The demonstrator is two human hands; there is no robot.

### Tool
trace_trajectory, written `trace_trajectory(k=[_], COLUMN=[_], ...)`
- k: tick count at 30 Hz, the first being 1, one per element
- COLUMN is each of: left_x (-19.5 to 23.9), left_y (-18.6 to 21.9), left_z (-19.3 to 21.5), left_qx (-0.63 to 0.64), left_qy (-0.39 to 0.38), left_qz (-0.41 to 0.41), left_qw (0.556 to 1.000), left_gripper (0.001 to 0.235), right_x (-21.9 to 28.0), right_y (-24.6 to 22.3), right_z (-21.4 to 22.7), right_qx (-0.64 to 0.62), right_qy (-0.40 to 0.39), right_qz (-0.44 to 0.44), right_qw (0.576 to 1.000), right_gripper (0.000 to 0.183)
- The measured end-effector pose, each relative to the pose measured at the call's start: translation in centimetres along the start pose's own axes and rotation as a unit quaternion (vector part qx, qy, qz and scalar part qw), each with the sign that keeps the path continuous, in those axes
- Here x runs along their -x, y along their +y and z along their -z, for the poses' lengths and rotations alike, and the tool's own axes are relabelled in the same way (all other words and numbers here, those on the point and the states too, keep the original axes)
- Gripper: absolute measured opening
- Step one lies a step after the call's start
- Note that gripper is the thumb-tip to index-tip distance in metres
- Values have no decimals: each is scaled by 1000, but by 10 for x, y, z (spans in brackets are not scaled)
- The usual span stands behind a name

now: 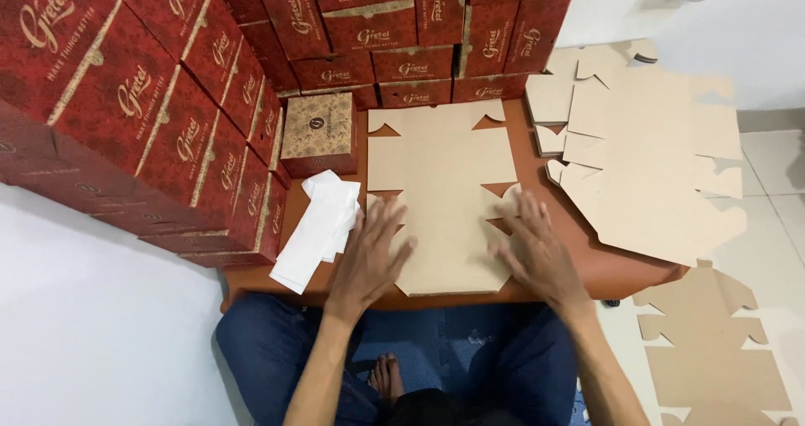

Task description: Folding flat cardboard templates into finished boxes and stacking them.

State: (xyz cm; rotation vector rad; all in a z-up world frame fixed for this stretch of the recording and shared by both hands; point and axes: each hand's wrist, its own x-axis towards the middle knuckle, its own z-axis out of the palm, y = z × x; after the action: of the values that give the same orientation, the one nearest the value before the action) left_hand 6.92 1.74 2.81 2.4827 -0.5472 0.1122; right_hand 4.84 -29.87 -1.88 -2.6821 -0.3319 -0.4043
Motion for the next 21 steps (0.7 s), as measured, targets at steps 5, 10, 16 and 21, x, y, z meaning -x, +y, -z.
trace_trajectory(k=[5,10,16,21], left_x=[20,31,45,57], left_y=[-10,-29,-30,2], left_z=[11,-7,-16,11], left_qx=[42,-16,-73,-101], left_qy=[-141,-157,-120,-49], left_qz=[-116,-144,-188,-186], left_qw=[982,977,972,976], left_gripper=[128,118,84,67], right_x=[8,19,34,37], right_y=[-5,1,13,-12], right_z=[28,17,2,31], right_qx=[-63,19,-4,-43], right_qy=[-90,-99,-55,-28], right_qz=[143,191,211,195], right_qw=[984,976,976,980], right_gripper=[133,123,72,52])
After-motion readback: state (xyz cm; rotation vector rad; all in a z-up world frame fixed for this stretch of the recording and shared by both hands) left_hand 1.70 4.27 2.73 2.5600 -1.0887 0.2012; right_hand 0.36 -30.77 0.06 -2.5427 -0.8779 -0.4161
